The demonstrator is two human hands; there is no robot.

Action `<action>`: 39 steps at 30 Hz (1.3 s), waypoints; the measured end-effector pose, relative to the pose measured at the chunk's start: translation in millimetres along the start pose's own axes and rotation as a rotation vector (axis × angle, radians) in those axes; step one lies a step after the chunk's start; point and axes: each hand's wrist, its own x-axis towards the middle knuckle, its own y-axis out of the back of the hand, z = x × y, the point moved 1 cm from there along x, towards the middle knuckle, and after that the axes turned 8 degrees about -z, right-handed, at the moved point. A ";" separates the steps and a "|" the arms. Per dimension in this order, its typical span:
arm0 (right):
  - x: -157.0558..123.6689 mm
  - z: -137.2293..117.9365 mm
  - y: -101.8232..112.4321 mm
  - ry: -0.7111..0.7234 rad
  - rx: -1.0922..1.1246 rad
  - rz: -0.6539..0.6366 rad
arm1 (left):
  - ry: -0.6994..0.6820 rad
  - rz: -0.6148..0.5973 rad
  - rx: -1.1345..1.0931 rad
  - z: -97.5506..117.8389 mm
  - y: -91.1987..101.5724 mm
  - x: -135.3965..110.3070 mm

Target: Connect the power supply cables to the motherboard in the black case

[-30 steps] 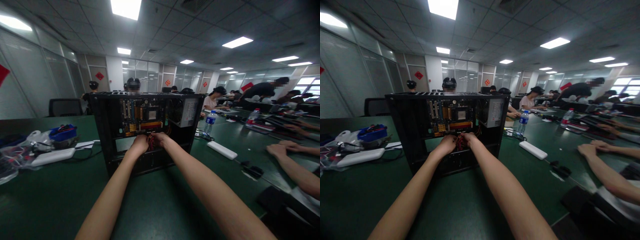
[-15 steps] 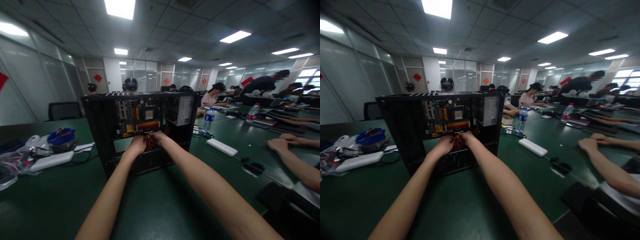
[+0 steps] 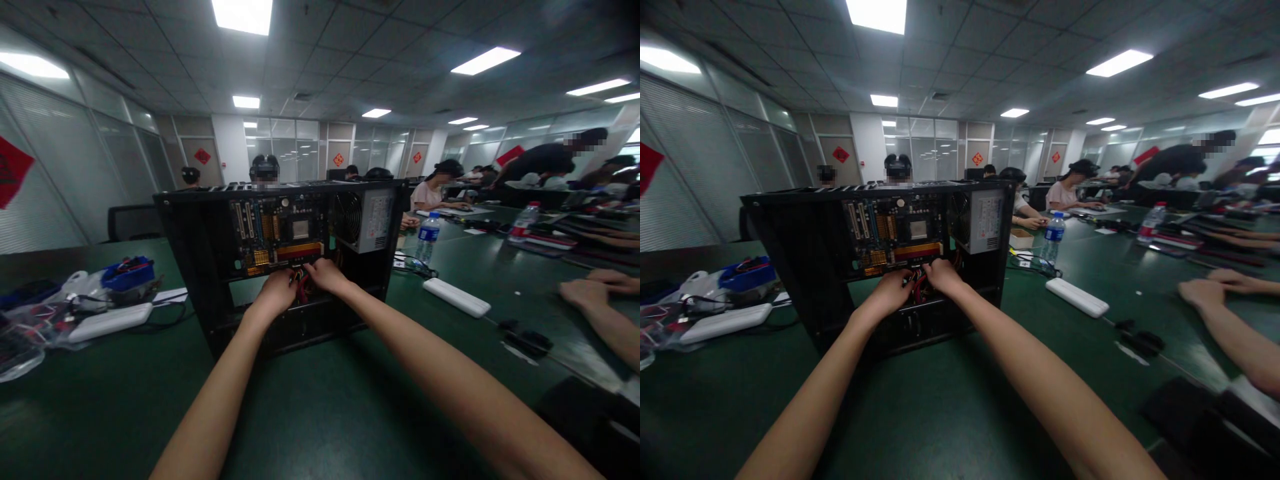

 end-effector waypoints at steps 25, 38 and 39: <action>19.8 29.9 15.2 0.305 -0.466 -0.046 | 0.238 -0.030 0.276 18.6 14.0 23.1; -125.6 -48.4 100.3 0.855 -0.206 -0.287 | 0.216 0.039 0.271 36.9 19.8 -0.3; -139.4 -48.7 120.8 0.943 -0.059 -0.224 | 0.167 0.116 0.214 35.6 21.0 -15.4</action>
